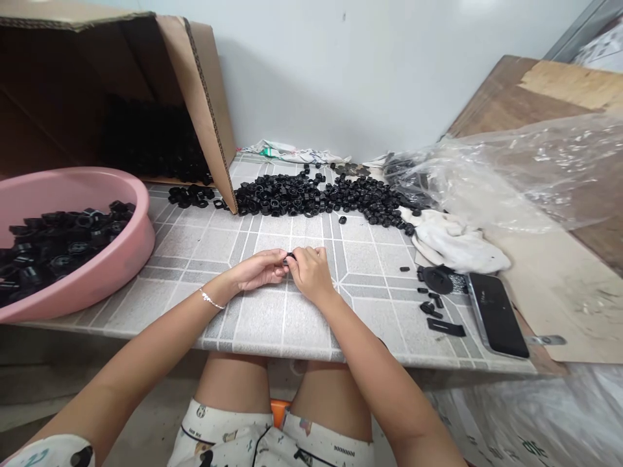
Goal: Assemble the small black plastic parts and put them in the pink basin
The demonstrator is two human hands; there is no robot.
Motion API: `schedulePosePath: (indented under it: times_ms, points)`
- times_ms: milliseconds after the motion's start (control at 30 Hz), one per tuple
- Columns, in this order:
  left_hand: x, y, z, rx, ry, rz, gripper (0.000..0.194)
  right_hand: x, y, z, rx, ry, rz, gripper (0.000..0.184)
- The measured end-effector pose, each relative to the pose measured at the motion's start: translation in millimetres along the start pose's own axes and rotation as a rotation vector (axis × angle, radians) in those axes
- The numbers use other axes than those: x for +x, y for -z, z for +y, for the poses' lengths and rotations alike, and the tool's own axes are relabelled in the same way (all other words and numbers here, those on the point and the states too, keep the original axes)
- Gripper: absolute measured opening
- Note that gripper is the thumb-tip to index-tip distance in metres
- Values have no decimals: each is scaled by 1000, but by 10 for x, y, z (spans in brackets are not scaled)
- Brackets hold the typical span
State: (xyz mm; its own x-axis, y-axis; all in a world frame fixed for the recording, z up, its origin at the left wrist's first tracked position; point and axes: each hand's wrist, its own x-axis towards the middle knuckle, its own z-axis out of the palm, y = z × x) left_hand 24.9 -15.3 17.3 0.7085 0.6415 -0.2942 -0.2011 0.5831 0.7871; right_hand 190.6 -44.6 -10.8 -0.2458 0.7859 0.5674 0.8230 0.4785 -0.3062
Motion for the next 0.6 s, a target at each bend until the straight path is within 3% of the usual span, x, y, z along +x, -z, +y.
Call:
schedulePosePath:
  times_ms: [167,333,433,500,600]
  points:
    - [39,-25,-87,268,-245,90,35,-8,-33,-17,414,-217,-66,33]
    - [60,13,-170,858,-621,202,21,-13,-71,-24,713,-397,-107,41]
    - [51,2,-168,1150,-770,163,11,1,-83,-20,932,-474,-145,47]
    - [47,-9,-115,1141,-828,137,9,21,-80,0,1088,-493,-174,50]
    - [-31,50,120,776,-893,273,18,53,-62,67,1260,-499,-217,55]
